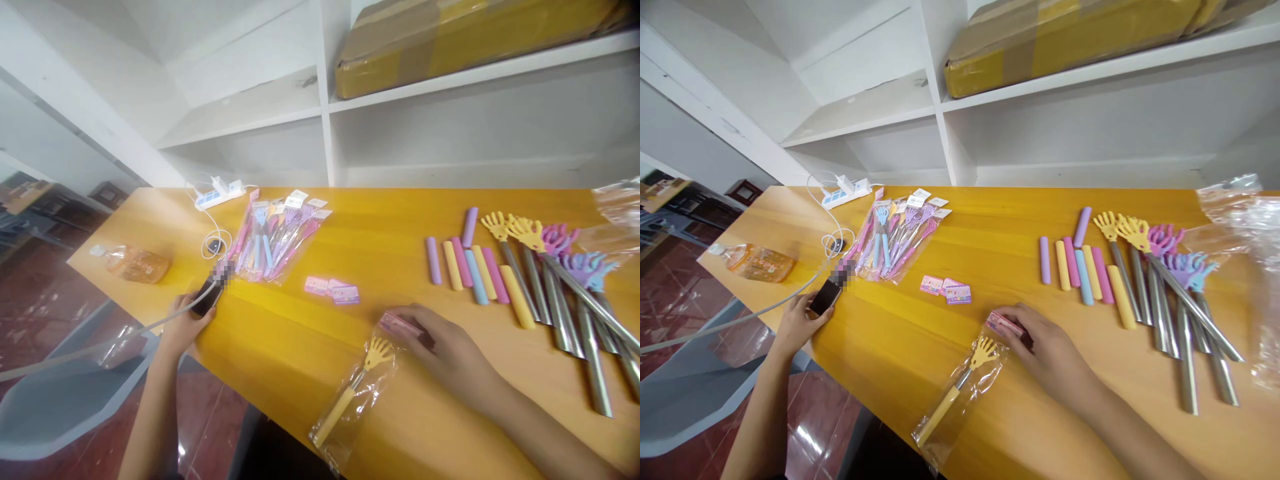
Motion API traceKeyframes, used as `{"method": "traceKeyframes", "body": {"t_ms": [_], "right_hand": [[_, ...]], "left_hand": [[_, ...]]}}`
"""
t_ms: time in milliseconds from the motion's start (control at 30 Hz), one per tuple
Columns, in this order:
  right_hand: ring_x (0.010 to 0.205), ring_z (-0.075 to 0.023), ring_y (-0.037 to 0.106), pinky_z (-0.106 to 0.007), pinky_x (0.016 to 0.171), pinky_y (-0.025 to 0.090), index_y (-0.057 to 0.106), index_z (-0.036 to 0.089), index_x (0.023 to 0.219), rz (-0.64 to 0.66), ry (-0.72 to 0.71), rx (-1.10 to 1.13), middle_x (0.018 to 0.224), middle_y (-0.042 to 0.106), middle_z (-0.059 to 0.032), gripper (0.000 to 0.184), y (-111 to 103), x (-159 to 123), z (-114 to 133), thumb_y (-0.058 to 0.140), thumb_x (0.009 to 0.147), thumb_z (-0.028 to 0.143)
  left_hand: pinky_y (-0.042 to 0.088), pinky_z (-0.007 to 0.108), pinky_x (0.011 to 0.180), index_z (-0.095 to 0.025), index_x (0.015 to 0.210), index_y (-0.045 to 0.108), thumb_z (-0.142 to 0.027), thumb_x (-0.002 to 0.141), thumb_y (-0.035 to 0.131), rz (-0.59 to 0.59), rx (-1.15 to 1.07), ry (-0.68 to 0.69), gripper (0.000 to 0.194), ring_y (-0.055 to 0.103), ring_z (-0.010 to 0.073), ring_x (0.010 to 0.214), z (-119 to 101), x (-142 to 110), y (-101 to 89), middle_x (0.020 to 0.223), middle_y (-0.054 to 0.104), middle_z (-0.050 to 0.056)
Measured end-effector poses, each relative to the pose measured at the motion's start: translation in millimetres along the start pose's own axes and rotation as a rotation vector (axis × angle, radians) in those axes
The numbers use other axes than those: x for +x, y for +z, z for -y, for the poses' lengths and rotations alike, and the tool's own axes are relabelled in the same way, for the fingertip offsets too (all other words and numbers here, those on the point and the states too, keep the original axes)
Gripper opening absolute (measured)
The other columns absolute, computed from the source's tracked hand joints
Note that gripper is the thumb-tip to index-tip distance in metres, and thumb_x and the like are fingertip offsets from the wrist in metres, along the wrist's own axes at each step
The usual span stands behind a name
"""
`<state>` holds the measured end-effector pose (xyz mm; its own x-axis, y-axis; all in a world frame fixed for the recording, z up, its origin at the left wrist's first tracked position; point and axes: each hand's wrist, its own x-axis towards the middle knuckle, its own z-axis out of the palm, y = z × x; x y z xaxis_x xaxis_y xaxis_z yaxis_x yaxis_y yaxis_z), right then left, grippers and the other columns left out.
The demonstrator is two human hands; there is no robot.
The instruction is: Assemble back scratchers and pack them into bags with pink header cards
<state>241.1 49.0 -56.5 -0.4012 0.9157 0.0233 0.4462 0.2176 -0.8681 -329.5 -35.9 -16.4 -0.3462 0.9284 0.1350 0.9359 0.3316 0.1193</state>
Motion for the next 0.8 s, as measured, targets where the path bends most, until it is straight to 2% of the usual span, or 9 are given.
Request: {"method": "traceKeyframes", "body": {"t_ms": [133, 367, 567, 633, 700, 800], "right_hand": [[0.088, -0.0217, 0.074, -0.033, 0.074, 0.058, 0.073, 0.029, 0.116, -0.004, 0.000, -0.012, 0.108, 0.078, -0.0044, 0.034, 0, 1, -1, 0.056, 0.107, 0.056], [0.089, -0.0246, 0.074, -0.035, 0.075, 0.060, 0.073, 0.026, 0.117, 0.013, 0.022, 0.003, 0.110, 0.078, -0.0083, 0.040, 1, 0, -1, 0.055, 0.106, 0.060], [0.087, -0.0245, 0.074, -0.036, 0.074, 0.060, 0.074, 0.027, 0.117, -0.001, 0.003, -0.020, 0.109, 0.078, -0.0081, 0.040, 0, 0, 0, 0.053, 0.107, 0.059], [0.087, -0.0240, 0.074, -0.035, 0.073, 0.060, 0.074, 0.027, 0.117, -0.004, 0.002, -0.024, 0.108, 0.078, -0.0075, 0.039, 0, 0, 0, 0.054, 0.107, 0.058], [0.088, -0.0236, 0.074, -0.035, 0.073, 0.060, 0.073, 0.028, 0.118, -0.001, 0.004, -0.024, 0.109, 0.078, -0.0070, 0.037, -1, 0, 0, 0.054, 0.107, 0.058], [0.088, -0.0240, 0.074, -0.035, 0.072, 0.060, 0.073, 0.028, 0.118, 0.007, 0.002, -0.015, 0.110, 0.078, -0.0071, 0.037, -1, 0, 0, 0.053, 0.107, 0.057]], "left_hand": [[0.052, 0.051, 0.110, -0.017, 0.137, 0.067, -0.073, 0.083, 0.068, 0.000, -0.014, -0.031, 0.078, 0.066, 0.0361, 0.118, 8, -9, -0.1, 0.121, 0.067, 0.015], [0.052, 0.050, 0.110, -0.021, 0.144, 0.064, -0.069, 0.082, 0.072, 0.044, -0.140, -0.029, 0.080, 0.063, 0.0344, 0.118, 14, -3, 3.4, 0.120, 0.065, 0.013], [0.053, 0.049, 0.110, -0.018, 0.131, 0.072, -0.072, 0.077, 0.072, -0.053, -0.150, -0.062, 0.076, 0.063, 0.0340, 0.113, 8, -4, 5.9, 0.111, 0.065, 0.012], [0.053, 0.049, 0.110, -0.018, 0.130, 0.071, -0.071, 0.077, 0.071, -0.053, -0.145, -0.055, 0.075, 0.062, 0.0343, 0.113, 5, -4, 5.1, 0.110, 0.065, 0.012], [0.053, 0.049, 0.110, -0.017, 0.133, 0.070, -0.067, 0.077, 0.070, -0.018, -0.124, -0.026, 0.075, 0.061, 0.0352, 0.116, 6, -1, 1.7, 0.111, 0.066, 0.013], [0.053, 0.050, 0.108, -0.020, 0.141, 0.067, -0.057, 0.076, 0.070, 0.110, -0.075, 0.039, 0.074, 0.060, 0.0361, 0.118, 13, 5, -8.3, 0.118, 0.066, 0.012]]}}
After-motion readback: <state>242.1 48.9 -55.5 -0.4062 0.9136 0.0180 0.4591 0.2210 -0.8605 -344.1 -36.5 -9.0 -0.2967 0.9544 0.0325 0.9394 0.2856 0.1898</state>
